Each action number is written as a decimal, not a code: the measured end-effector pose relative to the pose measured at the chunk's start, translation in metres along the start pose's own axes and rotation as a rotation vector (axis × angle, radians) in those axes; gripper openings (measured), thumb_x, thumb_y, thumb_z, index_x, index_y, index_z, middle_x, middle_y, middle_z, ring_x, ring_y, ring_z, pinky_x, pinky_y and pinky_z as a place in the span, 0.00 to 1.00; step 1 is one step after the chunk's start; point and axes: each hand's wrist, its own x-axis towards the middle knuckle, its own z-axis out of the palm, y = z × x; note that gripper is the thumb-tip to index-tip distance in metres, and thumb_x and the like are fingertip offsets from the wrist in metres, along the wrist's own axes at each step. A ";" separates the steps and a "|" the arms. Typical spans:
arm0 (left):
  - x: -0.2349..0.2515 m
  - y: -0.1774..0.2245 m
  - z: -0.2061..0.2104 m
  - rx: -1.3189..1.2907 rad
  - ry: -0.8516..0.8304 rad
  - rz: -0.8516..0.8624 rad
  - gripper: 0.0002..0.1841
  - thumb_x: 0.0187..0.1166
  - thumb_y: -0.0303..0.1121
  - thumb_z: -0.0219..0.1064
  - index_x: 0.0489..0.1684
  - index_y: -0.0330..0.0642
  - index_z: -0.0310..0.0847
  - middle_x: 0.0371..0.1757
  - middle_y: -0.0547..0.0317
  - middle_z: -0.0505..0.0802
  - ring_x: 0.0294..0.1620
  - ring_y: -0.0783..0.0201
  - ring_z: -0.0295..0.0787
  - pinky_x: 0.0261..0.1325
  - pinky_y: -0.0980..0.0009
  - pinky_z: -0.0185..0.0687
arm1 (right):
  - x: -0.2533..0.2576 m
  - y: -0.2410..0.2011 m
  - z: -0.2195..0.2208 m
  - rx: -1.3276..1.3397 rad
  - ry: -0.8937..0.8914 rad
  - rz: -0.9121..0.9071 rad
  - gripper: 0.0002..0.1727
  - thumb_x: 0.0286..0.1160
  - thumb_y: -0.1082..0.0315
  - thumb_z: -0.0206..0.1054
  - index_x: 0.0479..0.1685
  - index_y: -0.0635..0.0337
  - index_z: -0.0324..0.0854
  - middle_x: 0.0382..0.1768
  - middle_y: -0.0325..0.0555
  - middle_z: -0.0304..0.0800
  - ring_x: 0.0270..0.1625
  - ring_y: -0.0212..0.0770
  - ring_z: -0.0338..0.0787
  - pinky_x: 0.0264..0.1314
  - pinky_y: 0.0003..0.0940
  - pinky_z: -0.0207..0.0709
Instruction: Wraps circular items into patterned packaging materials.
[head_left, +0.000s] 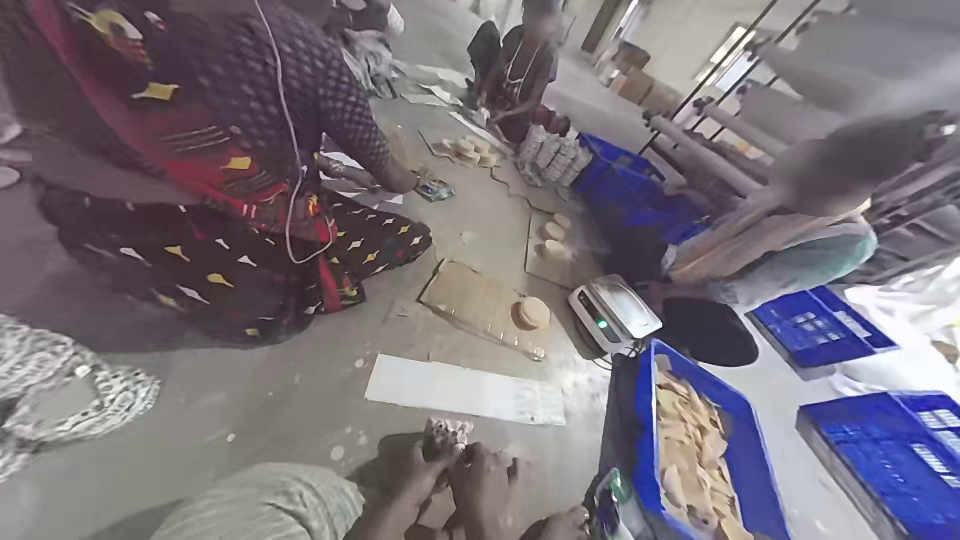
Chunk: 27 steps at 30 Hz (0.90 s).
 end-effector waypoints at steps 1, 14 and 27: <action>0.006 0.000 0.001 -0.003 0.003 0.008 0.26 0.77 0.36 0.76 0.69 0.28 0.77 0.61 0.37 0.89 0.61 0.49 0.87 0.67 0.52 0.82 | 0.002 0.002 0.004 0.008 0.028 -0.006 0.23 0.70 0.44 0.73 0.50 0.54 0.93 0.48 0.49 0.96 0.59 0.54 0.92 0.75 0.66 0.69; 0.011 0.022 0.001 0.340 0.017 -0.024 0.23 0.75 0.39 0.78 0.58 0.29 0.85 0.57 0.36 0.90 0.62 0.45 0.86 0.69 0.47 0.77 | 0.046 0.055 0.011 0.993 -0.439 0.162 0.21 0.83 0.62 0.68 0.68 0.67 0.77 0.49 0.52 0.90 0.48 0.40 0.89 0.57 0.42 0.83; 0.003 0.019 -0.001 0.312 0.029 0.006 0.17 0.79 0.35 0.74 0.54 0.29 0.85 0.54 0.38 0.90 0.59 0.47 0.86 0.67 0.47 0.78 | 0.045 0.060 0.016 0.947 -0.284 0.172 0.11 0.78 0.64 0.72 0.50 0.64 0.88 0.40 0.47 0.94 0.47 0.42 0.90 0.73 0.54 0.71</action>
